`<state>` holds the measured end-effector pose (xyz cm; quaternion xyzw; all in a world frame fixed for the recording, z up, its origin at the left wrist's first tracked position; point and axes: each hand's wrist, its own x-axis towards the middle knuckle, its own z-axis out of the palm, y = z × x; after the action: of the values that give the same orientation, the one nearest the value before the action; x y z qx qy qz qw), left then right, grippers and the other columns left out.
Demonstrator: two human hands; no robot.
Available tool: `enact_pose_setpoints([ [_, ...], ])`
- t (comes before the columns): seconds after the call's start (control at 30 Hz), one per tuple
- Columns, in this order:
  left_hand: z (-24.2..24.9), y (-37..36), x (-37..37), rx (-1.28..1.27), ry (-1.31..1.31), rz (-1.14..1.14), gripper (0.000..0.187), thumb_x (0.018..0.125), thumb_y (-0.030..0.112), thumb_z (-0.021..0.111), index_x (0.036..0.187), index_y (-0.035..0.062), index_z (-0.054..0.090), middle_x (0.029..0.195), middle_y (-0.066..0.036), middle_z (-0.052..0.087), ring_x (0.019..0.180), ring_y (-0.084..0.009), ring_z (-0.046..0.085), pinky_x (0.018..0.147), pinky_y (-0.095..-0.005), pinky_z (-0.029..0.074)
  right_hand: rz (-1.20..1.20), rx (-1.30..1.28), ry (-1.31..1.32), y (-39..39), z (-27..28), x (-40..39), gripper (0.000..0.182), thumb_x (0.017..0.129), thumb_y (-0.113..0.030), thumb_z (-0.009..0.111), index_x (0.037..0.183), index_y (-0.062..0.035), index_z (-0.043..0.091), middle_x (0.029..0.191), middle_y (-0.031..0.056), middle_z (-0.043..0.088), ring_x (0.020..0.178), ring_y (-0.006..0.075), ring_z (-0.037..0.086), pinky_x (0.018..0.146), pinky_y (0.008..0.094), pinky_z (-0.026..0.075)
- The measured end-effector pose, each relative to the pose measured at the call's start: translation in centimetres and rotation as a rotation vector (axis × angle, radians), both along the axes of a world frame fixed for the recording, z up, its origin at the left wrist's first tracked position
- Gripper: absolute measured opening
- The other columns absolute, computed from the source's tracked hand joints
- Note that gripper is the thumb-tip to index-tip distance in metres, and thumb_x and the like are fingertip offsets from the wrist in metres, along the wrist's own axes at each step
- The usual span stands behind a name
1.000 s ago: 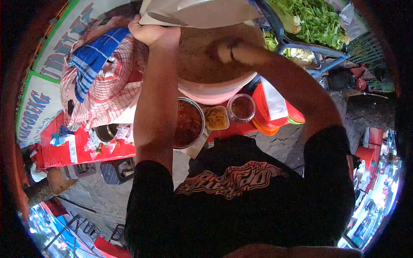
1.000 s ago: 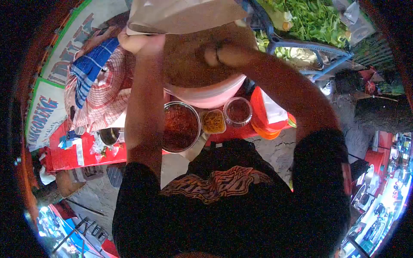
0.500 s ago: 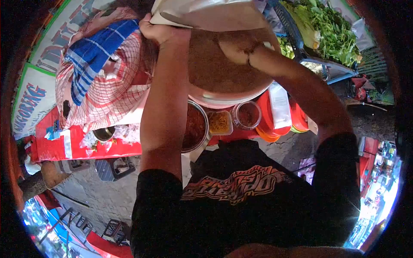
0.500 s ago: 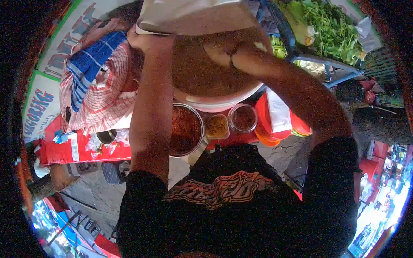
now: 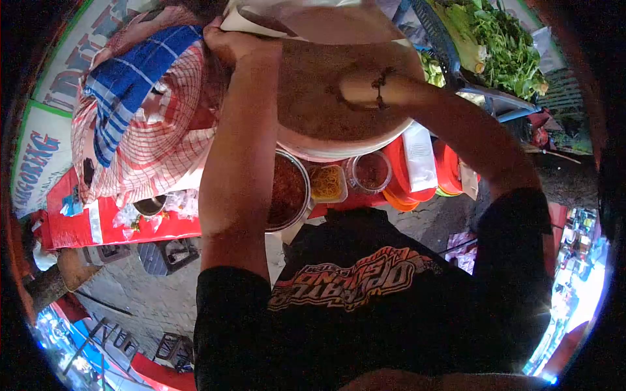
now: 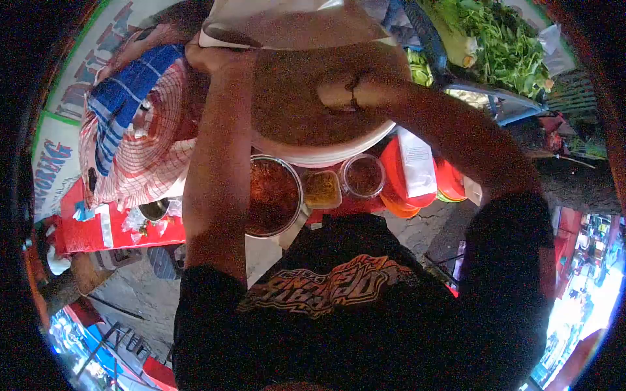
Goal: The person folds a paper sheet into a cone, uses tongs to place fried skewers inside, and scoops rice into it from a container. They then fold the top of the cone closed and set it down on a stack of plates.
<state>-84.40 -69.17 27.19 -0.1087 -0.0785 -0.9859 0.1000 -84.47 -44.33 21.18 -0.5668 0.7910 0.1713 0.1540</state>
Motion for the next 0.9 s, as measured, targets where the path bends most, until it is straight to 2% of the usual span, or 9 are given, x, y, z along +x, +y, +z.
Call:
enact_pose_setpoints([
  [0.13, 0.1, -0.4, 0.7, 0.066, 0.097, -0.097, 0.066, 0.079, 0.042, 0.035, 0.124, -0.0027, 0.055, 0.12, -0.019, 0.06, 0.109, -0.0403, 0.059, 0.093, -0.0544, 0.048, -0.535, -0.689, -0.746, 2.1, 1.5, 1.9, 0.032, 0.091, -0.025, 0.055, 0.105, 0.0014, 0.065, 0.103, 0.0186, 0.067, 0.093, 0.0274, 0.063, 0.086, 0.0387, 0.05],
  [0.2, 2.4, -0.3, 1.6, 0.085, 0.023, -0.147, 0.066, 0.079, 0.042, 0.035, 0.122, -0.0027, 0.055, 0.118, -0.019, 0.06, 0.107, -0.0398, 0.059, 0.093, -0.0548, 0.048, -0.594, -0.385, -0.353, -0.5, 6.6, 2.5, 0.033, 0.098, -0.025, 0.048, 0.114, -0.0016, 0.064, 0.094, 0.0168, 0.07, 0.085, 0.0298, 0.067, 0.082, 0.044, 0.055],
  [0.33, 3.0, -0.4, 2.5, 0.011, -0.079, -0.183, 0.064, 0.079, 0.041, 0.034, 0.121, -0.0022, 0.056, 0.115, -0.018, 0.06, 0.104, -0.0383, 0.059, 0.093, -0.0544, 0.049, -0.333, -0.387, 0.177, -1.7, -2.0, -1.6, 0.036, 0.096, -0.027, 0.054, 0.121, -0.0018, 0.062, 0.1, 0.0164, 0.07, 0.087, 0.0305, 0.067, 0.084, 0.0429, 0.054],
  [0.6, -1.7, -0.1, -1.7, -0.149, -0.177, 0.191, 0.056, 0.086, 0.044, 0.034, 0.12, 0.0052, 0.055, 0.115, -0.014, 0.059, 0.108, -0.0346, 0.057, 0.095, -0.0504, 0.044, -1.004, -0.788, -1.711, -0.1, 3.5, 7.0, 0.037, 0.096, -0.032, 0.058, 0.117, -0.0022, 0.064, 0.113, 0.0117, 0.066, 0.101, 0.0172, 0.06, 0.092, 0.0349, 0.05],
  [0.63, -1.7, -0.2, -1.6, -0.155, -0.223, 0.192, 0.055, 0.087, 0.043, 0.033, 0.12, 0.0052, 0.055, 0.116, -0.014, 0.059, 0.108, -0.0346, 0.057, 0.095, -0.0508, 0.044, -0.997, -0.787, -1.712, 1.1, 1.7, 5.7, 0.037, 0.096, -0.032, 0.058, 0.117, -0.0022, 0.064, 0.113, 0.0117, 0.066, 0.101, 0.0172, 0.06, 0.092, 0.0349, 0.05],
  [0.7, 0.3, 0.7, -0.5, -0.171, -0.324, 0.251, 0.055, 0.087, 0.043, 0.033, 0.119, 0.0053, 0.055, 0.116, -0.014, 0.059, 0.107, -0.0348, 0.057, 0.095, -0.0515, 0.044, -0.702, -0.638, -1.119, 4.3, -3.7, 1.8, 0.033, 0.096, -0.029, 0.059, 0.116, -0.0037, 0.065, 0.104, 0.0084, 0.069, 0.088, 0.0173, 0.061, 0.083, 0.0368, 0.052],
  [0.73, 1.0, 1.1, 0.1, -0.183, -0.431, 0.307, 0.054, 0.087, 0.043, 0.033, 0.118, 0.0054, 0.055, 0.117, -0.014, 0.059, 0.107, -0.035, 0.058, 0.095, -0.0521, 0.044, -0.7, -0.641, -1.117, 3.1, -1.0, 2.1, 0.033, 0.096, -0.029, 0.059, 0.116, -0.0037, 0.065, 0.104, 0.0084, 0.069, 0.088, 0.0173, 0.061, 0.083, 0.0368, 0.052],
  [0.8, 1.1, 1.2, 0.5, -0.185, -0.413, 0.281, 0.053, 0.087, 0.042, 0.033, 0.117, 0.0057, 0.056, 0.117, -0.014, 0.06, 0.106, -0.0349, 0.058, 0.094, -0.0521, 0.044, -0.087, -0.048, -0.466, -0.5, 8.6, 3.6, 0.032, 0.094, -0.026, 0.059, 0.115, -0.0021, 0.065, 0.087, 0.0049, 0.07, 0.071, 0.0153, 0.058, 0.069, 0.036, 0.051],
  [0.9, -0.7, 0.3, -0.9, -0.221, -0.412, 0.312, 0.052, 0.087, 0.041, 0.033, 0.116, 0.0061, 0.058, 0.116, -0.014, 0.06, 0.105, -0.0346, 0.059, 0.092, -0.0516, 0.045, -0.325, -0.198, -0.683, 0.5, 12.5, 4.1, 0.032, 0.093, -0.025, 0.06, 0.114, -0.0019, 0.066, 0.067, 0.0013, 0.063, 0.058, 0.0123, 0.052, 0.057, 0.0336, 0.045],
])
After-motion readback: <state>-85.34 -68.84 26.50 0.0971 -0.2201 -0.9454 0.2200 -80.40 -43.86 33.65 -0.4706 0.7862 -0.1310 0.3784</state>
